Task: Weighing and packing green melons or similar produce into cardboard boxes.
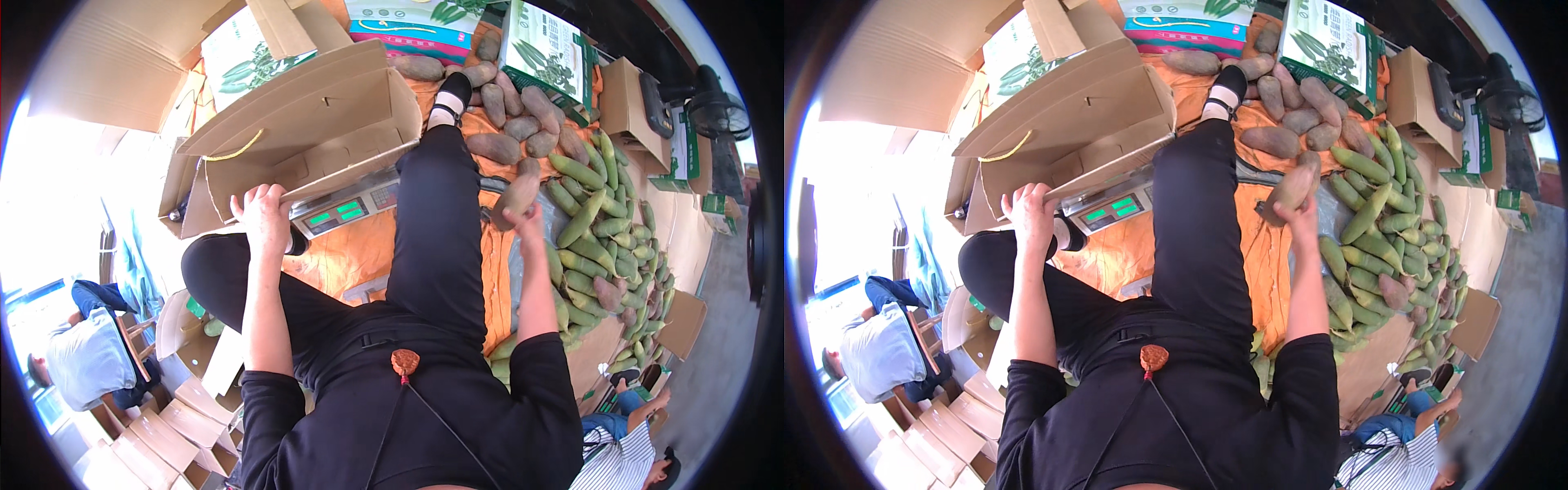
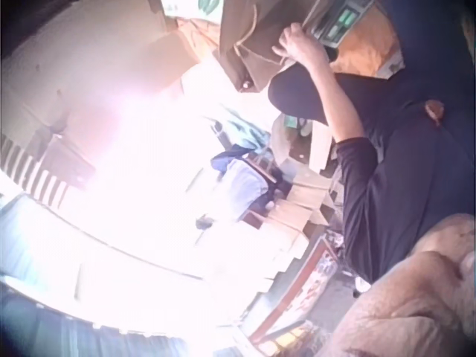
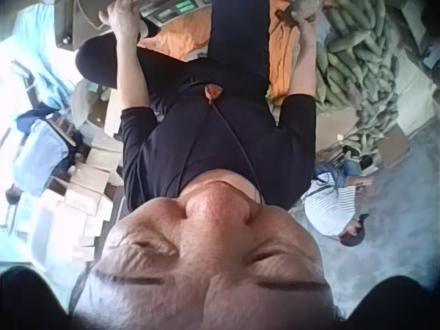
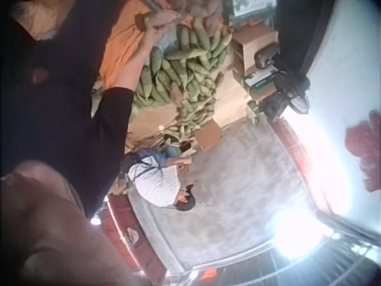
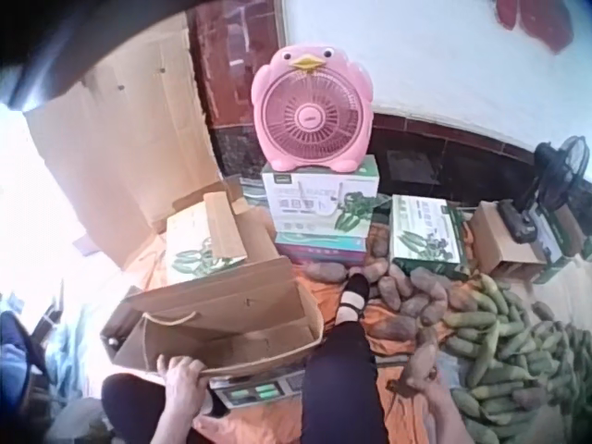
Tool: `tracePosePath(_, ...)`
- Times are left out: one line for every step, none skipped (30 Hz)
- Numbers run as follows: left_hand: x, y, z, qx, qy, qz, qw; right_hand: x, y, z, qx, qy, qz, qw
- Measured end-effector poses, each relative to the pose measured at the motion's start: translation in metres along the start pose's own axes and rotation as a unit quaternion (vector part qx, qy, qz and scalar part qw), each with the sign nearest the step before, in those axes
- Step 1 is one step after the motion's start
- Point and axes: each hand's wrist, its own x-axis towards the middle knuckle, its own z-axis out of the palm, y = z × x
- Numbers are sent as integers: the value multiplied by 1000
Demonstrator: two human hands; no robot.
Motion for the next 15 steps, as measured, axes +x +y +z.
tracePosePath(0,1,-1,-5,-5,6,1000,5,-33,1,-13,-7,-40,999)
tracePosePath(-1,0,-2,-9,-4,7,1000,9,-63,4,-25,-17,-78,996)
tracePosePath(-3,-1,-2,-9,-2,2,1000,5,-100,18,3,-36,-118,992)
tracePosePath(-4,1,-1,-6,-4,4,1000,-1,-135,28,-9,-63,-137,989)
tracePosePath(-6,2,-1,0,-5,6,1000,-6,-164,41,-11,-95,-178,979)
tracePosePath(-9,1,1,-2,1,9,1000,-11,-188,55,-14,-128,-219,967)
tracePosePath(-10,1,2,-2,2,6,1000,-17,-209,71,-41,-162,-238,957)
tracePosePath(-10,1,0,-3,-6,2,1000,-23,-228,88,-68,-195,-256,944)
tracePosePath(-10,2,0,-7,-13,0,1000,-31,-242,106,-82,-224,-282,929)
tracePosePath(-11,1,-1,-8,-13,0,1000,-34,-251,125,-117,-263,-296,911)
tracePosePath(-11,0,0,-11,-12,1,1000,-36,-255,143,-159,-278,-338,885)
tracePosePath(-12,-2,0,0,0,6,1000,-42,-258,166,-146,-327,-329,874)
tracePosePath(-13,-4,2,9,11,13,1000,-38,-254,186,-218,-349,-360,837)
tracePosePath(-13,-3,1,7,13,17,1000,-33,-245,205,-249,-355,-365,824)
tracePosePath(-13,-4,0,6,14,18,1000,-35,-244,223,-320,-343,-410,782)
